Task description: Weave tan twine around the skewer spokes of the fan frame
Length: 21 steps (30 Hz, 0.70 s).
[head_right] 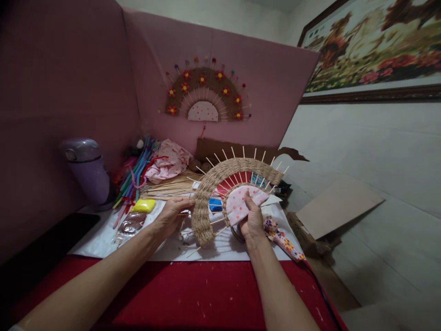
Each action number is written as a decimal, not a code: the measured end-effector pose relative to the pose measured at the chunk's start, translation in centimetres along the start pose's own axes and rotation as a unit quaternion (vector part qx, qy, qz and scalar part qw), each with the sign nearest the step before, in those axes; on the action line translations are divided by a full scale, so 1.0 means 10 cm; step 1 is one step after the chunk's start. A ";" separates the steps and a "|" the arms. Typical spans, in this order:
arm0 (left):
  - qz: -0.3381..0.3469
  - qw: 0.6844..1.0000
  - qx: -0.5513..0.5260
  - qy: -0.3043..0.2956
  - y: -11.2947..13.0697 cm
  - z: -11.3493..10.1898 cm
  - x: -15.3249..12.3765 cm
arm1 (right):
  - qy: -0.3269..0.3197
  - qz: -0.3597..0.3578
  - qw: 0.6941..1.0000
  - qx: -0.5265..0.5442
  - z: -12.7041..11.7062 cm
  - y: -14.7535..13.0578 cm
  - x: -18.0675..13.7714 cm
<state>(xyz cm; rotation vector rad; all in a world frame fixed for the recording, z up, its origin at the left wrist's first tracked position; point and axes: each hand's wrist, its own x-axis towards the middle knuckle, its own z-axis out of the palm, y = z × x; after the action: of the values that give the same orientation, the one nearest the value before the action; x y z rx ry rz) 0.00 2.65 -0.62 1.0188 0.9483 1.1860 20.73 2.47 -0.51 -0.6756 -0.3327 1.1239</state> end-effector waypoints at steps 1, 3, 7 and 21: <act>-0.001 1.000 0.000 -0.002 0.01 0.00 0.00 | -0.003 -0.003 1.000 -0.002 -0.01 0.00 0.01; -0.008 1.000 -0.001 -0.014 0.03 0.00 -0.01 | -0.013 -0.008 1.000 -0.010 -0.01 0.00 0.02; -0.028 0.999 -0.012 -0.032 0.08 -0.02 -0.03 | -0.009 0.000 1.000 -0.013 -0.01 0.01 0.01; -0.037 0.999 0.001 -0.032 0.03 -0.02 0.01 | -0.023 0.019 1.000 -0.006 0.02 0.00 -0.04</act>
<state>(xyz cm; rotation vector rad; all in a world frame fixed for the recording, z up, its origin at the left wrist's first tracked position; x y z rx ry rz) -0.31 2.81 -0.38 1.0087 0.9290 1.0852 20.48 2.20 -0.36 -0.6698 -0.3667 1.1760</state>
